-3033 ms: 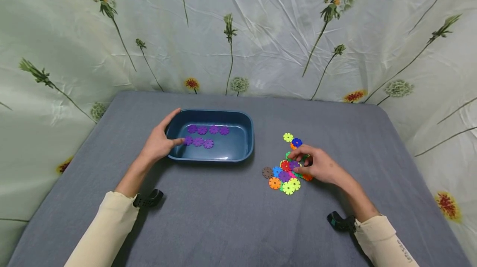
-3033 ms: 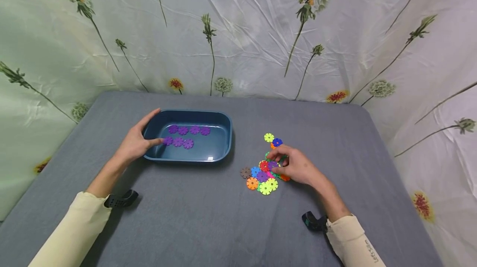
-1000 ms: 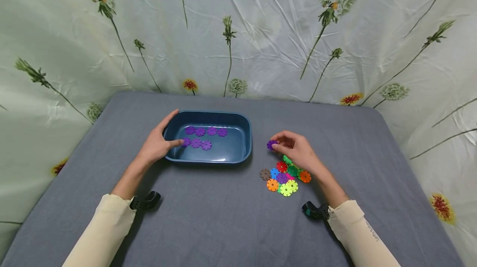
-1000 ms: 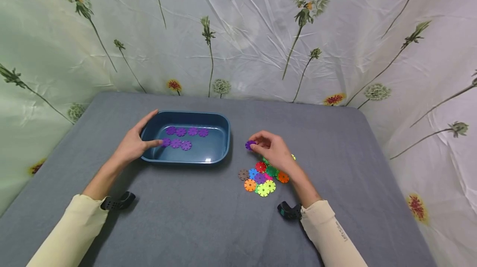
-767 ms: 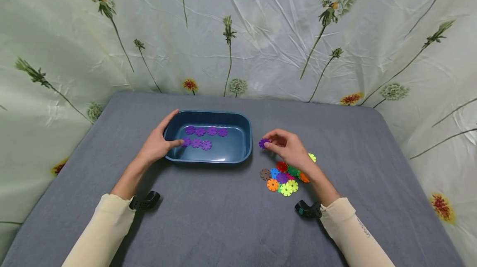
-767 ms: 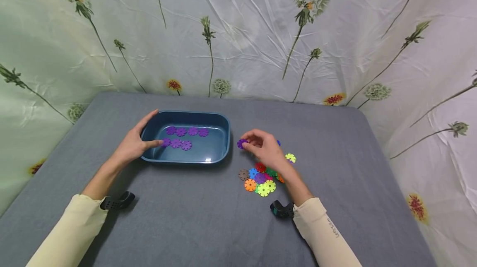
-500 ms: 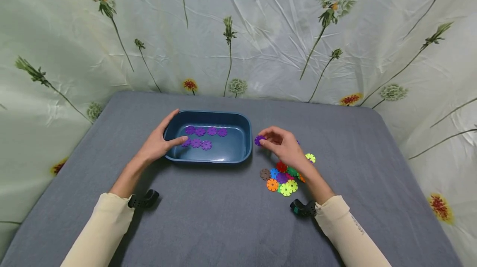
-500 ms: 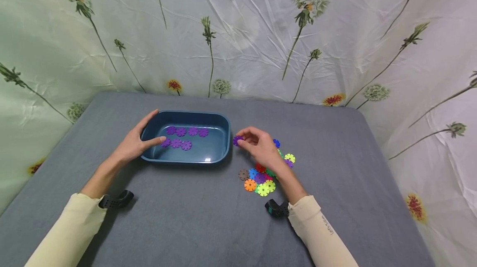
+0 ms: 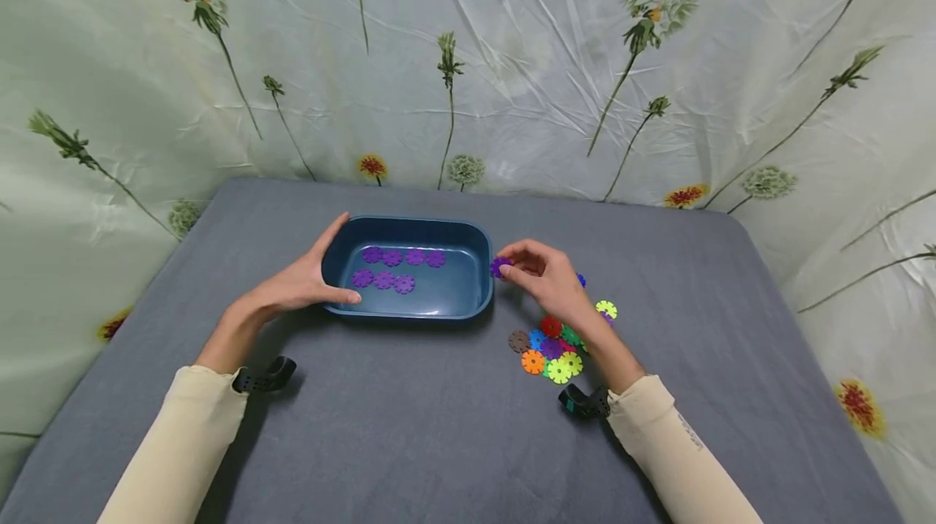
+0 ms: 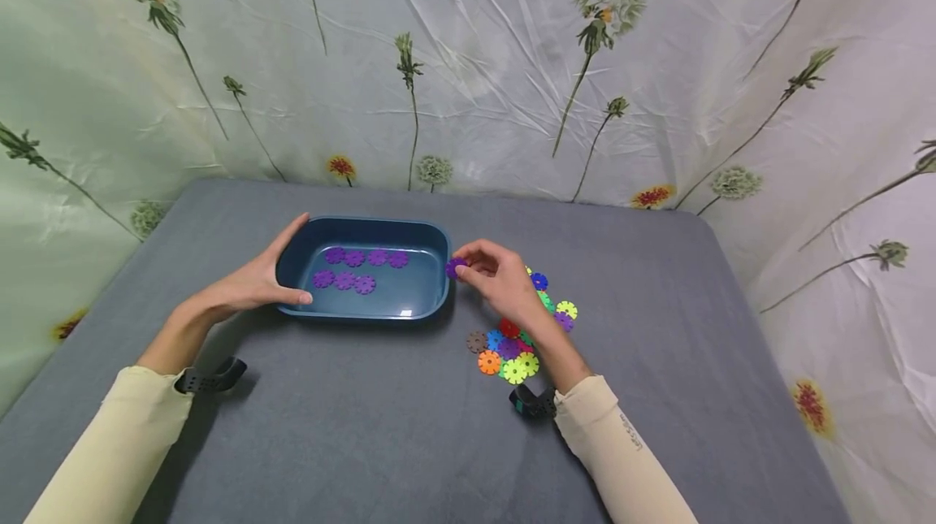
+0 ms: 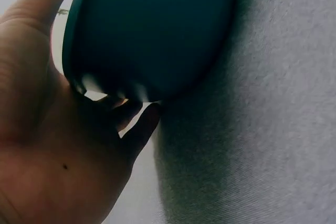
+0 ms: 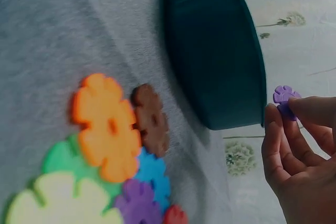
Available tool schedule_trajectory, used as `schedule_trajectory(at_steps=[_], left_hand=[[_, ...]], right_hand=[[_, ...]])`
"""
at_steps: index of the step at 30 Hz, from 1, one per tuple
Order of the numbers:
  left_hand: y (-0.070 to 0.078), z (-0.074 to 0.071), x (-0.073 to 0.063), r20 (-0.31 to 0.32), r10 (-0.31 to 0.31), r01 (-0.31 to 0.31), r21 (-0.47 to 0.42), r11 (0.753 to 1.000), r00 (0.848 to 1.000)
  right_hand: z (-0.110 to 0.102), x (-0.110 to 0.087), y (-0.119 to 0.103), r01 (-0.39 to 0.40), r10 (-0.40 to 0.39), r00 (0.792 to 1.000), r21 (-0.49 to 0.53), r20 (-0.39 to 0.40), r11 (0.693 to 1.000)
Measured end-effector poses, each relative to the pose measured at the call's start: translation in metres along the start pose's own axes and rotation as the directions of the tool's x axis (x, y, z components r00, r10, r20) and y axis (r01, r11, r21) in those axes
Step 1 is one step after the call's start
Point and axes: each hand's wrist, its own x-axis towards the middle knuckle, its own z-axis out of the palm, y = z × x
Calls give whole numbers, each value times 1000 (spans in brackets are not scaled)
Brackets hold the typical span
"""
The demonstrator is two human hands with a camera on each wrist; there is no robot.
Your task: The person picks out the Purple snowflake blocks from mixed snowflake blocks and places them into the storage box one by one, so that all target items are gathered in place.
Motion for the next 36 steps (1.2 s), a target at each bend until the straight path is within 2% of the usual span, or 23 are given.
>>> schedule_trajectory(at_steps=[13, 18, 22, 36], left_hand=[[-2, -8, -1, 64, 67, -67, -6, 998, 996], [-1, -11, -2, 89, 56, -57, 4, 998, 994], [0, -10, -2, 100, 38, -38, 7, 999, 994], [2, -9, -1, 94, 20, -21, 6, 1000, 995]], right_hand=[[9, 13, -6, 20, -21, 1000, 78, 14, 997], [15, 18, -10, 43, -48, 998, 119, 42, 992], [19, 22, -12, 45, -50, 998, 112, 46, 993], [28, 39, -14, 19, -28, 997, 129, 67, 991]])
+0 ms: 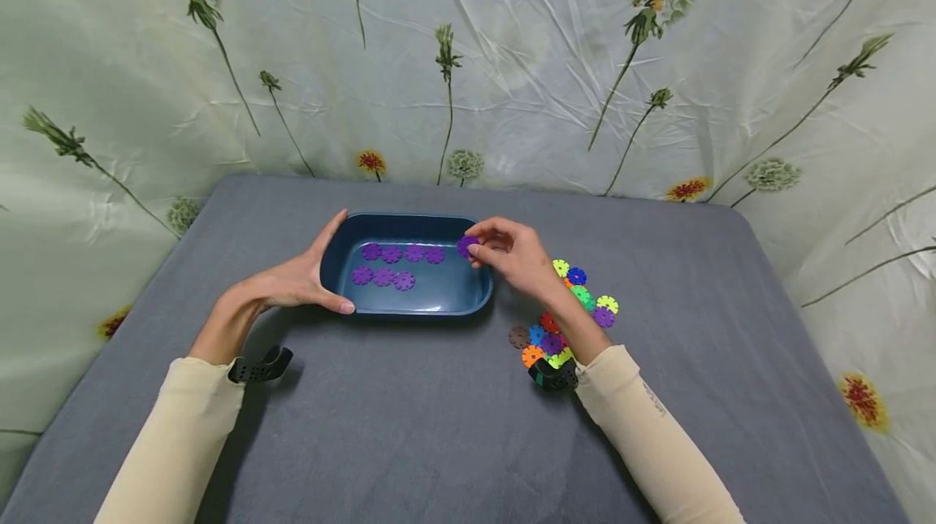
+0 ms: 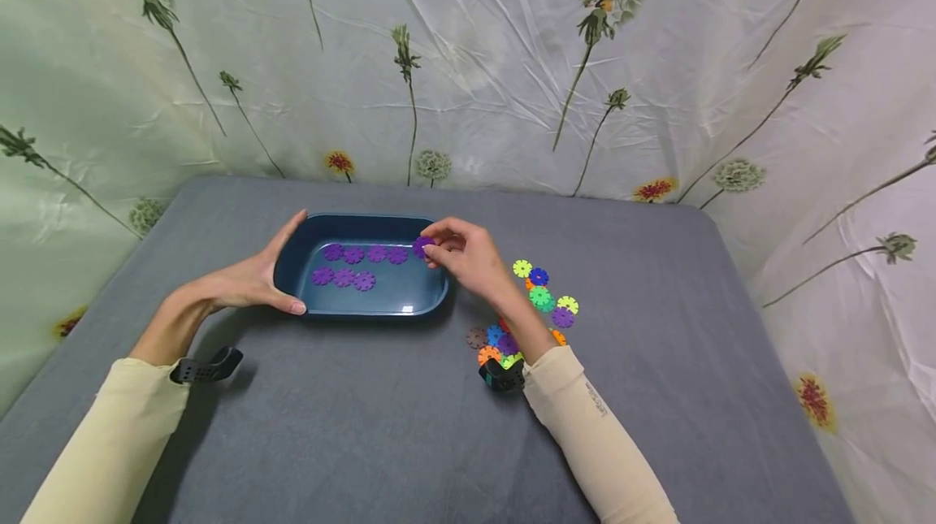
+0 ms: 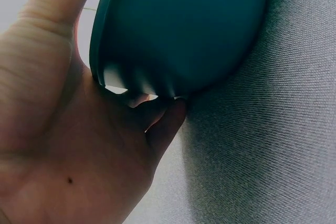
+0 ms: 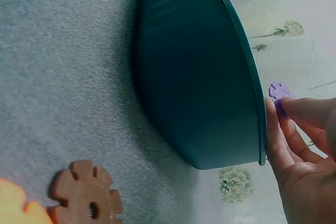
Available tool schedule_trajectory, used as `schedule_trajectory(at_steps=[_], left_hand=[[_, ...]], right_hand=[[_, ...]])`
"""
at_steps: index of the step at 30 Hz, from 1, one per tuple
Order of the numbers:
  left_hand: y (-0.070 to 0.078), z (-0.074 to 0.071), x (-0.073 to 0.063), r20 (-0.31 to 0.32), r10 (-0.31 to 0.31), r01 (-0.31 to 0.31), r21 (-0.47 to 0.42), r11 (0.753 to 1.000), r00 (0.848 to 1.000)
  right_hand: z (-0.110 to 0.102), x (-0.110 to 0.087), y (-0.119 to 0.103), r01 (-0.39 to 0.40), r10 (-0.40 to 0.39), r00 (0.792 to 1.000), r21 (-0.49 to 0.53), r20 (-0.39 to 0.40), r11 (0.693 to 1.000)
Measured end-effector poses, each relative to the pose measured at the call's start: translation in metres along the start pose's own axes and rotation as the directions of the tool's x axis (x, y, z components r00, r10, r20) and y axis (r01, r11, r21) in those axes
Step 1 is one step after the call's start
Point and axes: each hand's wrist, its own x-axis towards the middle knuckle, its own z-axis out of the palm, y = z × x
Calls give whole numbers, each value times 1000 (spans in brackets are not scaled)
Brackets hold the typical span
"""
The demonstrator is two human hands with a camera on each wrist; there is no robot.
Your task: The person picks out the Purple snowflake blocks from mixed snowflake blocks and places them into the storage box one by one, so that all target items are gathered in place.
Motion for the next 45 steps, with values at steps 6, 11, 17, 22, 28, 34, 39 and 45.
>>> schedule_trajectory(at_steps=[6, 11, 17, 22, 28, 34, 39, 45], left_hand=[[-2, -1, -1, 1, -3, 3, -2, 1000, 1000], [-3, 0, 1, -2, 4, -4, 0, 1000, 1000], [-1, 0, 1, 5, 2, -2, 3, 1000, 1000], [-1, -1, 0, 4, 5, -5, 6, 1000, 1000], [-1, 0, 0, 7, 2, -2, 6, 1000, 1000], [0, -1, 1, 6, 3, -3, 14, 1000, 1000], [-1, 0, 0, 9, -1, 1, 2, 1000, 1000], [-1, 0, 0, 10, -5, 5, -5, 1000, 1000]], right_hand=[[2, 6, -1, 6, -7, 1000, 32, 21, 999], [4, 10, -3, 20, -21, 999, 22, 45, 1000], [9, 14, -5, 0, 2, 997, -25, 80, 1000], [14, 19, -5, -26, 28, 995, -25, 91, 999], [19, 24, -6, -33, 37, 994, -43, 104, 999], [24, 29, -11, -41, 51, 990, -79, 130, 996], [28, 33, -12, -48, 67, 987, -128, 147, 991], [30, 37, -12, -55, 83, 983, -173, 161, 983]])
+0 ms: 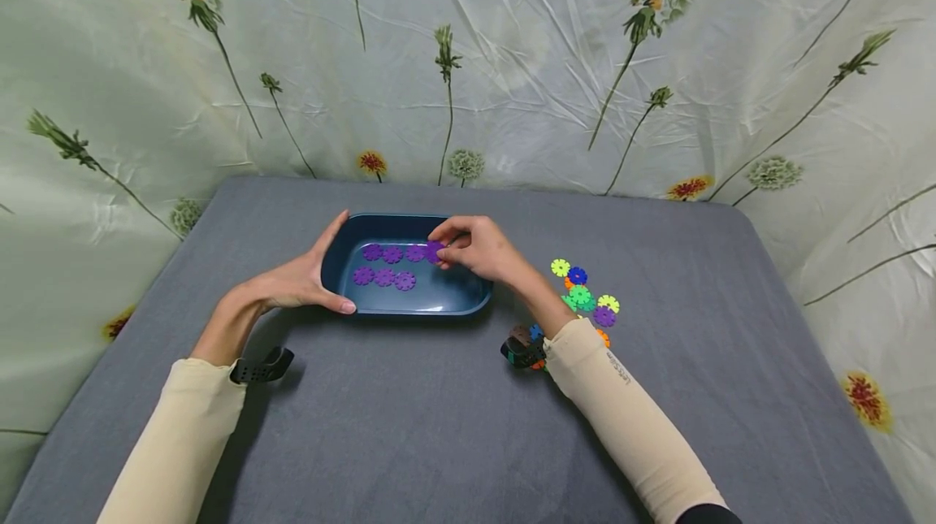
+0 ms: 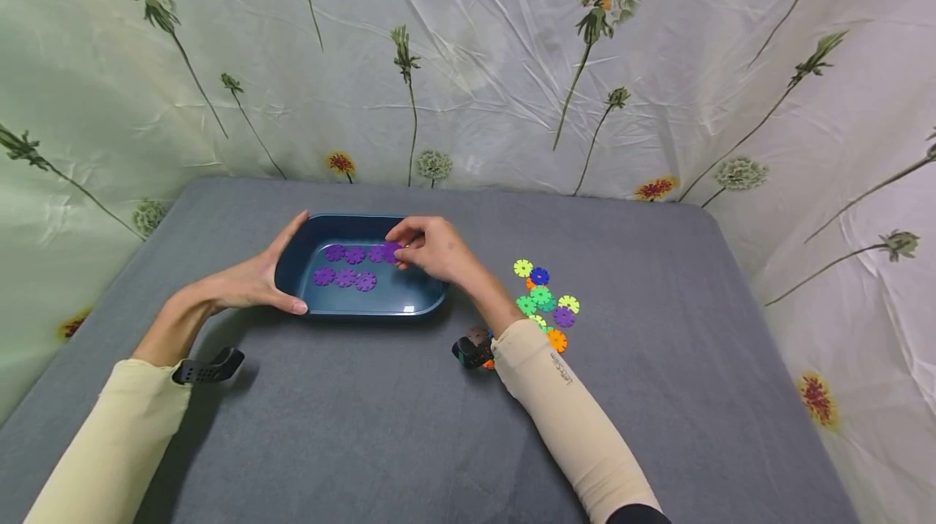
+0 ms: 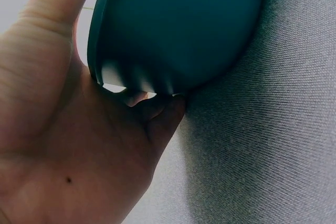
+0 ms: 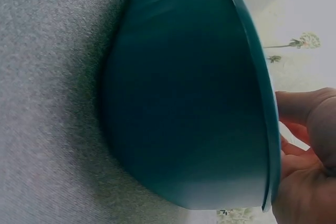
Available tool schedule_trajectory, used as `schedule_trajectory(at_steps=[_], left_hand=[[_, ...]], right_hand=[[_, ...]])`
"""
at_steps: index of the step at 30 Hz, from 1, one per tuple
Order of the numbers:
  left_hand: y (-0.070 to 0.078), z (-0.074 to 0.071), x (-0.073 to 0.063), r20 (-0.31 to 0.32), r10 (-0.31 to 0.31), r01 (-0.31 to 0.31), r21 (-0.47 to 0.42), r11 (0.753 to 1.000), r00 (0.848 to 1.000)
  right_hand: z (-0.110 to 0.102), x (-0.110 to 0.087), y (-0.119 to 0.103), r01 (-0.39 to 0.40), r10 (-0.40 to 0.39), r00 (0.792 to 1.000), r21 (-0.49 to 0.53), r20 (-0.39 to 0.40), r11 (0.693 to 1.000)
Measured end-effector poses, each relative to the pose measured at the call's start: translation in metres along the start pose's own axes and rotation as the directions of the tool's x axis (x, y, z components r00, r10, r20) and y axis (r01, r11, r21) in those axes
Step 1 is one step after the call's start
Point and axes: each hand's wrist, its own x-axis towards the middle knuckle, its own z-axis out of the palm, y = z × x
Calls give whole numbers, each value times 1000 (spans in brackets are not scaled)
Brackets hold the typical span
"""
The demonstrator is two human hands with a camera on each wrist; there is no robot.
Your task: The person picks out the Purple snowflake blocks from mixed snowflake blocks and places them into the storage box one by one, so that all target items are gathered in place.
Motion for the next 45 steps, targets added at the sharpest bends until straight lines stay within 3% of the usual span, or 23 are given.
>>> schedule_trajectory(at_steps=[14, 22, 34, 40, 45], left_hand=[[-1, 0, 1, -3, -16, 16, 22, 1000, 1000], [1, 2, 5, -3, -5, 5, 19, 1000, 1000], [2, 2, 3, -14, -4, 5, 51, 999, 1000], [2, 4, 6, -7, 5, -4, 37, 999, 1000], [0, 2, 1, -20, -5, 5, 42, 999, 1000]], right_hand=[[3, 10, -3, 6, -2, 999, -101, 43, 995], [0, 12, -2, -30, 45, 996, -177, 80, 984], [6, 15, -3, -75, 116, 989, -363, 92, 929], [8, 14, -3, -107, 159, 982, -402, 99, 909], [12, 15, -7, -83, 149, 981, -418, 127, 905]])
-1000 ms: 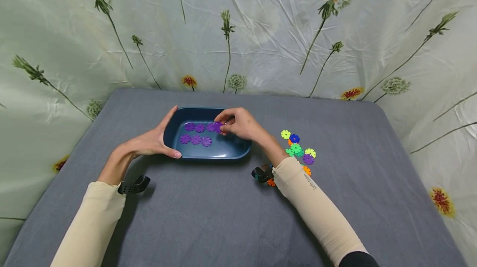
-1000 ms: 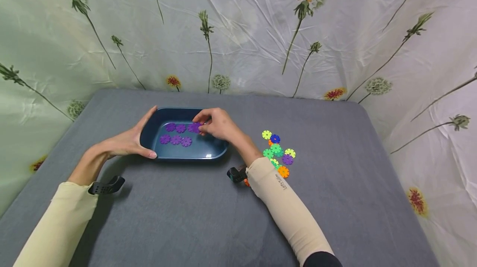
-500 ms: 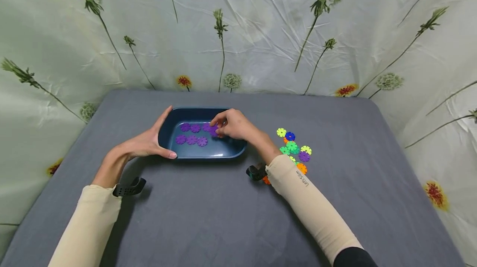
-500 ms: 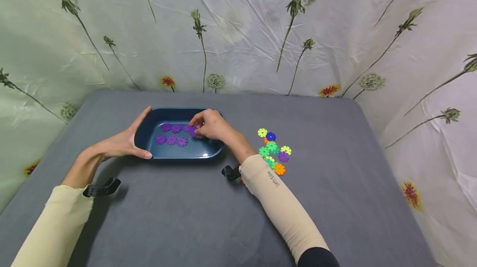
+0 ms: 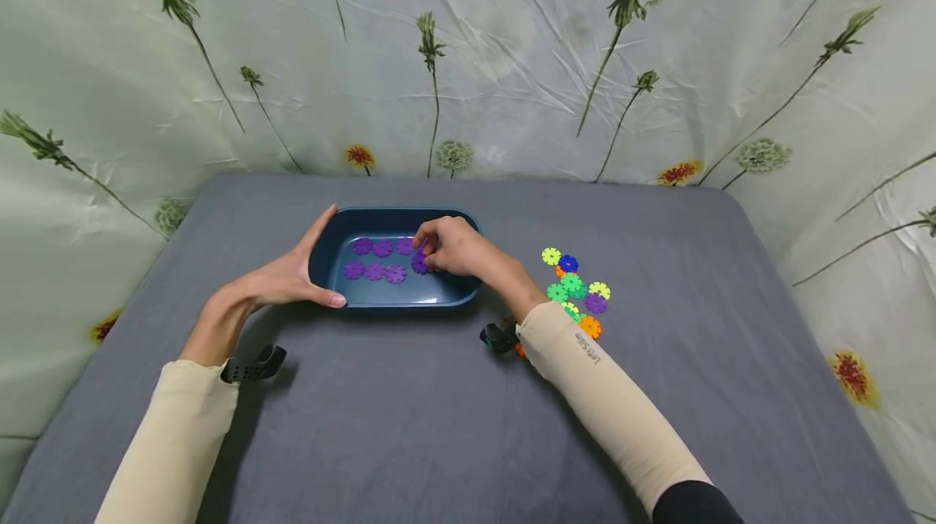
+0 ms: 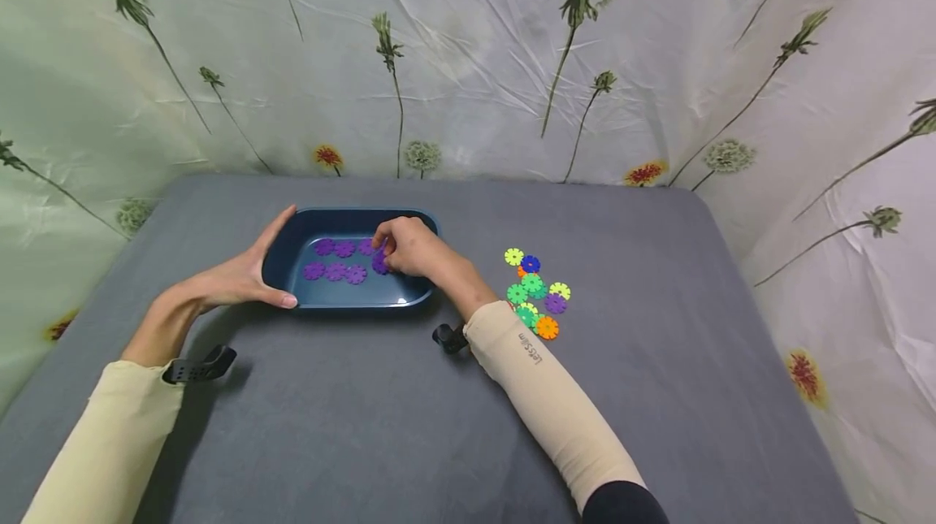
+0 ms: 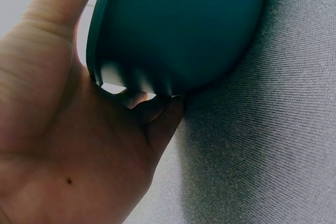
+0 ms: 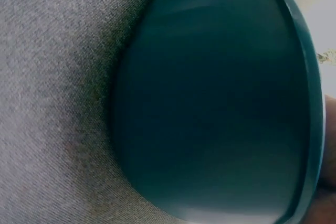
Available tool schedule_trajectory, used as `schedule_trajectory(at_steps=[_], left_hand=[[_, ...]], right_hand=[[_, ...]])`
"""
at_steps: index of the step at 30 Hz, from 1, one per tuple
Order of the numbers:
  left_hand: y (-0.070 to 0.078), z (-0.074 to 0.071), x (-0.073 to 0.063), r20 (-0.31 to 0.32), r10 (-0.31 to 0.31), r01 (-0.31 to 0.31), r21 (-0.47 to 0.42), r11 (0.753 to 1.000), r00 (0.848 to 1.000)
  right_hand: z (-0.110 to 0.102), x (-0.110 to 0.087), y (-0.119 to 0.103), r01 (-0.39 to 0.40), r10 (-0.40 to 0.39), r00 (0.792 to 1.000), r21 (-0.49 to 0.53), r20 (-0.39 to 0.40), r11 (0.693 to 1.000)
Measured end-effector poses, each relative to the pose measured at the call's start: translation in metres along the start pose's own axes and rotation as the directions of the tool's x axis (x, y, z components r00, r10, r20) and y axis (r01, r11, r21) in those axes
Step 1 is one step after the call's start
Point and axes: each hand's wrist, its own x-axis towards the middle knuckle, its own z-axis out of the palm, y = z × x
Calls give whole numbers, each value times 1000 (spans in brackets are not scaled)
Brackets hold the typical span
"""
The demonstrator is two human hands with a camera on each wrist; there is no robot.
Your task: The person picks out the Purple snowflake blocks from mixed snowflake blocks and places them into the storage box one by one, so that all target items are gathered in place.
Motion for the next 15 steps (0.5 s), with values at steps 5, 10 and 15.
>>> schedule_trajectory(at_steps=[5, 10, 15], left_hand=[[-1, -3, -3, -8, -1, 1, -8, 1000, 1000], [0, -2, 0, 3, 4, -4, -18, 1000, 1000], [1, -1, 0, 3, 10, -10, -18, 1000, 1000]], right_hand=[[0, 1, -3, 36, -37, 999, -23, -24, 999], [-1, -2, 2, 57, -58, 997, -8, -57, 998], [-3, -6, 6, 98, -92, 993, 79, -76, 992]])
